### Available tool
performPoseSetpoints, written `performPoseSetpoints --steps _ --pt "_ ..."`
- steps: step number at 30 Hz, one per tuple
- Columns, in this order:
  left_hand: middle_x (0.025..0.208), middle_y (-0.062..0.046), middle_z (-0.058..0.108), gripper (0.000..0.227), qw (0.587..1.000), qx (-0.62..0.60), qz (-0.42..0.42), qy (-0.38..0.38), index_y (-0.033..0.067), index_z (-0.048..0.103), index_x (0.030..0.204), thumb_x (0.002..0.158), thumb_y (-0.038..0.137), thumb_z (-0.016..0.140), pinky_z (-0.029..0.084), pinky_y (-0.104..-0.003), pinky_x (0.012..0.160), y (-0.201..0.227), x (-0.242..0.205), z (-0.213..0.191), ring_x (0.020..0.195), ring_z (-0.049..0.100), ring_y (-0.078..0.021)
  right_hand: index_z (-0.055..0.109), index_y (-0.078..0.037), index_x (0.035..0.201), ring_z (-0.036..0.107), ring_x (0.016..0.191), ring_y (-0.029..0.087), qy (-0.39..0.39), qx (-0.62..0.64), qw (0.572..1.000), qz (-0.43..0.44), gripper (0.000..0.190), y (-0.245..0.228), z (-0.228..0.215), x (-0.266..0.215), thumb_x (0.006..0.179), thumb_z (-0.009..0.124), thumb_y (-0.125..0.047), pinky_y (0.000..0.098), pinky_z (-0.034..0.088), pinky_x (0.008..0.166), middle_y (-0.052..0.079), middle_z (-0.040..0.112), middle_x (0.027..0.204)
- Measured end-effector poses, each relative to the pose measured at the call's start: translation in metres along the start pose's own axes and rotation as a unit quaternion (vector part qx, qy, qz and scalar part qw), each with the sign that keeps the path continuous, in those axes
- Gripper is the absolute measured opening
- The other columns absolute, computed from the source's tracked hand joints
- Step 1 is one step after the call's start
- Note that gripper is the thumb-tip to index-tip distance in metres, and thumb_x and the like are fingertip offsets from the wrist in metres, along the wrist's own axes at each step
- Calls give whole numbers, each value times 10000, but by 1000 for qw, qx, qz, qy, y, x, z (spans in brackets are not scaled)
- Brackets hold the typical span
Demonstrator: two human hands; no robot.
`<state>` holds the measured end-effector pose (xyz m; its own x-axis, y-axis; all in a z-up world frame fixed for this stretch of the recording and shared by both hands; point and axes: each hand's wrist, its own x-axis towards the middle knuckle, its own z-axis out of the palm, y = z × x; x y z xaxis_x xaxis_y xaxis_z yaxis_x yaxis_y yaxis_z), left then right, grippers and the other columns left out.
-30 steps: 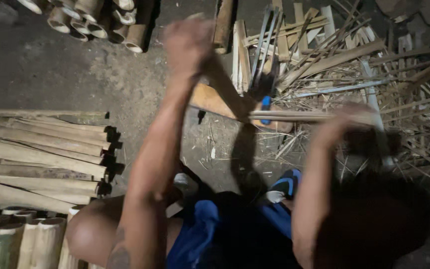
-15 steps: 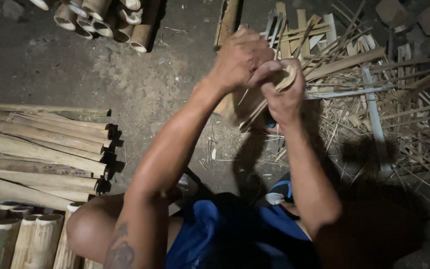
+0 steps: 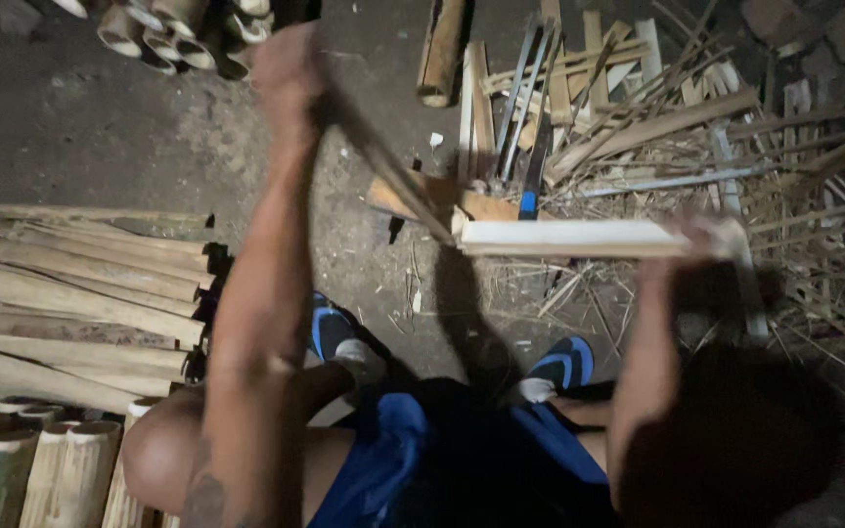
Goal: The person sits on the floor and uses a knife to split bamboo pieces into smaller strips. They repeatedly position bamboo segments on a wooden block, cut them, and set the resulting strips aside.
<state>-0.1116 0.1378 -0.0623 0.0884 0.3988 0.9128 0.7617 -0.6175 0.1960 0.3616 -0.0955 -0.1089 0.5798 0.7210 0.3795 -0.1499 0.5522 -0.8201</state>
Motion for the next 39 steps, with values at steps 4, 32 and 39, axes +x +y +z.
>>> performPoseSetpoints --steps 4,32,39 --pt "973 -96 692 164 992 110 -65 -14 120 721 1018 991 108 560 493 -473 893 0 -26 -19 945 620 -334 552 -67 1307 588 962 188 39 -80 996 16 473 -7 -1 1 900 773 29 332 547 832 56 591 1100" --pt "727 -182 455 575 874 -398 -257 -107 25 523 890 1096 485 248 393 -448 634 199 -22 89 674 453 -287 465 -90 1221 657 945 147 -161 -175 970 -60 580 -30 165 -57 877 920 15 330 586 940 33 601 1067" --pt "761 -171 523 502 930 -245 -255 -97 35 566 923 1080 451 333 430 -441 643 62 -59 73 700 511 -288 463 -40 1321 621 1129 212 82 -244 954 -150 694 -42 41 -83 775 884 44 377 574 999 100 579 1231"
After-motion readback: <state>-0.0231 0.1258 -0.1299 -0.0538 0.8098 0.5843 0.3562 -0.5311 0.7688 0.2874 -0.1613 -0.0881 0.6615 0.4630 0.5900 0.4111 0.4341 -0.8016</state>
